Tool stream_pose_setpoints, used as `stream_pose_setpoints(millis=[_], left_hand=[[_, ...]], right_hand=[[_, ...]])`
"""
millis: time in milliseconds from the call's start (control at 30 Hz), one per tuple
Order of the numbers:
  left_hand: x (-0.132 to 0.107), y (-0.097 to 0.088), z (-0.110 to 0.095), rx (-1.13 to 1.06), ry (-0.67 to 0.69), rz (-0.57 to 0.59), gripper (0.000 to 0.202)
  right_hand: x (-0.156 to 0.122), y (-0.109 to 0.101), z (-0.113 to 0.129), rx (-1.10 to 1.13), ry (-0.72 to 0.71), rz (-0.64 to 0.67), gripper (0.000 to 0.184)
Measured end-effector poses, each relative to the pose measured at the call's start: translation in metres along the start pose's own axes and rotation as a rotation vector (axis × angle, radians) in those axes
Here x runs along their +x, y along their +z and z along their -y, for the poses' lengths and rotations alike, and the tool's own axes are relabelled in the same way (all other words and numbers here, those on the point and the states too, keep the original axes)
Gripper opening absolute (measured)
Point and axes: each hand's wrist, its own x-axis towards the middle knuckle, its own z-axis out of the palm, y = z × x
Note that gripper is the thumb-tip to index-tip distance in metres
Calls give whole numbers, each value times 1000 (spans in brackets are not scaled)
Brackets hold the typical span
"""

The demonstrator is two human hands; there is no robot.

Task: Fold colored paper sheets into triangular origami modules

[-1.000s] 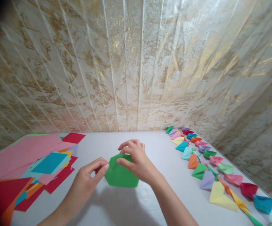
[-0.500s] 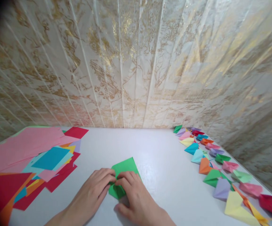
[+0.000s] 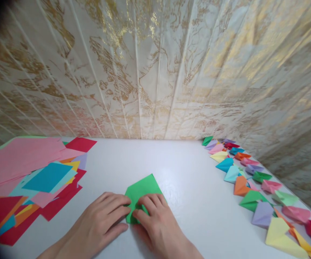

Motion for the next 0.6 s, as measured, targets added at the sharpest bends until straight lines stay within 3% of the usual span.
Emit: stream_pose_setpoints(millis=[133,367,500,600], left_hand=[[4,0,-3,77,41,8,10],[3,4,-7,114,67,-82,26],[-3,2,-6,164,61,-41,24],[-13,10,-7,242,114,-11,26]], right_hand=[[0,-1,1,-7,7,-18,16],[0,3,-3,-33,8,-45,16],[1,-2,-8,155,102,-45,14],[6,-10,-11,281,219,-6,13]])
